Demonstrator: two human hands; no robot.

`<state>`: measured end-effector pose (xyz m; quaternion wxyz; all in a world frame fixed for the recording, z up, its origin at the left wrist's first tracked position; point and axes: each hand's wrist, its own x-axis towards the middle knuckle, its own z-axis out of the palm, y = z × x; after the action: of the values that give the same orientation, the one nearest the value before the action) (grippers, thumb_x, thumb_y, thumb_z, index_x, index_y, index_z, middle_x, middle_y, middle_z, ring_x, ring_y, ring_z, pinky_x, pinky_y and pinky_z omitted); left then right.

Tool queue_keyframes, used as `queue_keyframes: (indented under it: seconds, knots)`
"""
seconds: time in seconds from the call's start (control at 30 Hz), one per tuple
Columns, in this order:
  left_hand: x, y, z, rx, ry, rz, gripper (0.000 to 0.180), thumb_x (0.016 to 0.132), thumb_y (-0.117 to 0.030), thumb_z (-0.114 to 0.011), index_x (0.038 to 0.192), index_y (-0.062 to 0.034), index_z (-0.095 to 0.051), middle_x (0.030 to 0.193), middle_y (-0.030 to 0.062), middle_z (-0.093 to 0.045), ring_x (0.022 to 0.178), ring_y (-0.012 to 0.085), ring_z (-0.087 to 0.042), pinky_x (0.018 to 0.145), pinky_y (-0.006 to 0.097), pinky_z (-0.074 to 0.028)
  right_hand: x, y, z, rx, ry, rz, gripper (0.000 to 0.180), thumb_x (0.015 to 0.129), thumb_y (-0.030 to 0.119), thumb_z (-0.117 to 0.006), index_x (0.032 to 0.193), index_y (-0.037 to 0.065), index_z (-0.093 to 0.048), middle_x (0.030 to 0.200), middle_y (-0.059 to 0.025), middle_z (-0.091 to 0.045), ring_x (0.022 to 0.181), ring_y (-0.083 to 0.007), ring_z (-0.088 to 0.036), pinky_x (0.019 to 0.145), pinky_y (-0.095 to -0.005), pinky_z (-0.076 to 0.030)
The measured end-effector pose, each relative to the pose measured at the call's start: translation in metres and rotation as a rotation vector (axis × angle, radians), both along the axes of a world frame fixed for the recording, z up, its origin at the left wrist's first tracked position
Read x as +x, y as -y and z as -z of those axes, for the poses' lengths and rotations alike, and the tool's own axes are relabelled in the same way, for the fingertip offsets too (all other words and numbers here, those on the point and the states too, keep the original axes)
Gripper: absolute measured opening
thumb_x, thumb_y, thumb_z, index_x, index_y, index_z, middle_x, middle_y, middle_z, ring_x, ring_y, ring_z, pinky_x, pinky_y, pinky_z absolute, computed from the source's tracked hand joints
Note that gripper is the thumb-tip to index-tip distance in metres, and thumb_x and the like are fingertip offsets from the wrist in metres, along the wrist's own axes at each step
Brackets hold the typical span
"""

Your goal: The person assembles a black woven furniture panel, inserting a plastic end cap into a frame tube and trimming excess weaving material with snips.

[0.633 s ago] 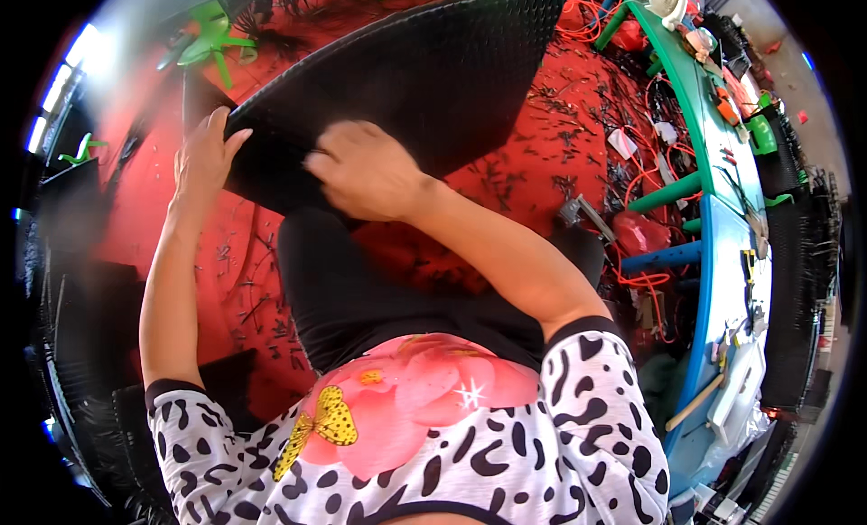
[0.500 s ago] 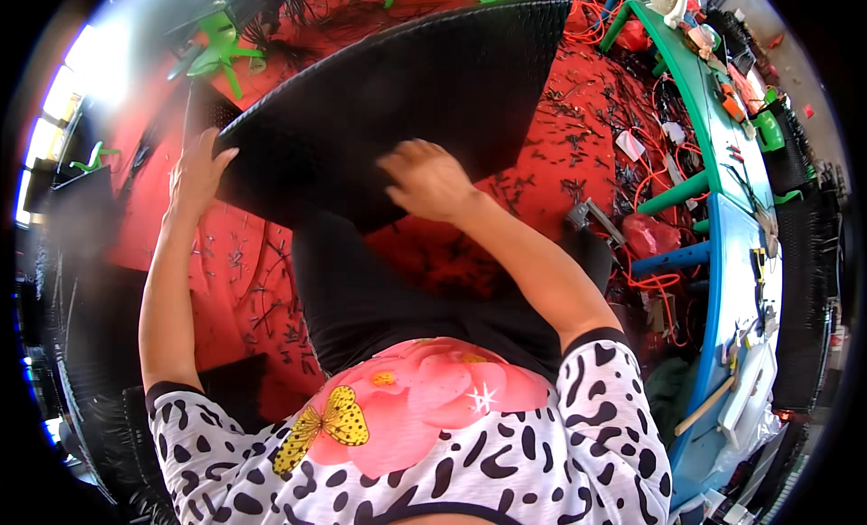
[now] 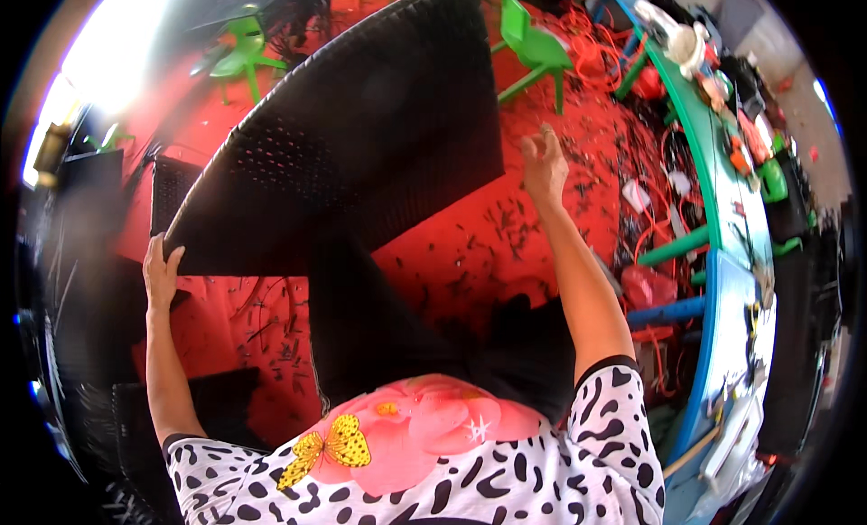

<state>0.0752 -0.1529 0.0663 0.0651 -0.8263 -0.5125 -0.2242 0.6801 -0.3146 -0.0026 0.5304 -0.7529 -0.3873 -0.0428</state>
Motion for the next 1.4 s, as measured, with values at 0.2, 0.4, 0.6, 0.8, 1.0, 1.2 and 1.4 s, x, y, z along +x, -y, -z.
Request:
queue_keyframes:
  seconds: [0.2,0.4,0.6,0.8,1.0,1.2,1.4]
  knots:
    - [-0.062,0.033,0.023,-0.028,0.14,-0.151,0.05,0.072,-0.024,-0.067,0.109,0.0037,-0.05,0.097,0.0207,-0.056,0.092,0.0361,-0.055,0.081,0.039,-0.043,-0.031,-0.125,-0.117,0.156,0.04,-0.344,0.061,0.085,0.049,-0.046,0.121,-0.001,-0.047,0.11,-0.0188,-0.056,0.102,-0.0309,-0.053,0.088,-0.0352,-0.04]
    - [-0.1,0.07,0.056,-0.018,0.304,-0.182,0.041,0.075,-0.026,-0.064,0.104,0.0017,-0.051,0.088,0.0173,-0.057,0.083,0.0336,-0.056,0.076,0.038,-0.043,-0.103,-0.203,-0.126,0.421,-0.262,-0.728,0.047,0.093,0.038,-0.041,0.099,-0.004,-0.059,0.09,-0.0126,-0.064,0.093,-0.0219,-0.057,0.083,-0.0296,-0.04]
    - [-0.108,0.084,0.067,0.008,0.339,-0.235,0.031,0.08,-0.021,-0.061,0.1,0.0006,-0.053,0.084,0.0151,-0.058,0.078,0.0276,-0.057,0.073,0.036,-0.044,-0.112,-0.237,-0.123,0.252,-0.1,-0.715,0.059,0.092,0.05,-0.034,0.112,-0.003,-0.052,0.106,-0.0115,-0.061,0.101,-0.0245,-0.055,0.09,-0.0354,-0.037]
    - [-0.103,0.087,0.072,0.031,0.362,-0.319,0.028,0.081,-0.022,-0.062,0.098,-0.0001,-0.055,0.08,0.0141,-0.058,0.074,0.0247,-0.057,0.069,0.034,-0.044,-0.12,-0.237,-0.121,0.234,-0.464,-0.972,0.056,0.091,0.047,-0.035,0.118,0.001,-0.052,0.11,-0.0073,-0.056,0.097,-0.0202,-0.052,0.089,-0.0325,-0.039]
    - [-0.09,0.079,0.065,0.002,0.328,-0.362,0.031,0.079,-0.026,-0.065,0.095,-0.001,-0.056,0.081,0.0153,-0.06,0.076,0.0305,-0.059,0.068,0.036,-0.045,-0.097,-0.227,-0.108,0.001,0.005,-0.372,0.054,0.086,0.053,-0.044,0.108,0.004,-0.055,0.105,-0.0132,-0.059,0.096,-0.0242,-0.056,0.082,-0.035,-0.042]
    - [-0.077,0.076,0.057,0.044,0.243,-0.436,0.034,0.078,-0.031,-0.065,0.092,-0.001,-0.058,0.082,0.0182,-0.061,0.077,0.036,-0.058,0.069,0.04,-0.044,-0.051,-0.126,0.011,-0.466,0.391,-0.427,0.045,0.085,0.041,-0.049,0.116,0.007,-0.053,0.109,-0.0215,-0.057,0.104,-0.0385,-0.052,0.087,-0.0428,-0.041]
    - [-0.08,0.077,0.052,0.011,0.266,-0.399,0.034,0.082,-0.034,-0.061,0.084,-0.0002,-0.056,0.076,0.0206,-0.059,0.076,0.0391,-0.056,0.066,0.042,-0.042,0.03,0.036,0.104,-0.922,0.234,-0.377,0.051,0.082,0.042,-0.054,0.115,0.003,-0.053,0.112,-0.0199,-0.056,0.102,-0.0352,-0.054,0.085,-0.0412,-0.043]
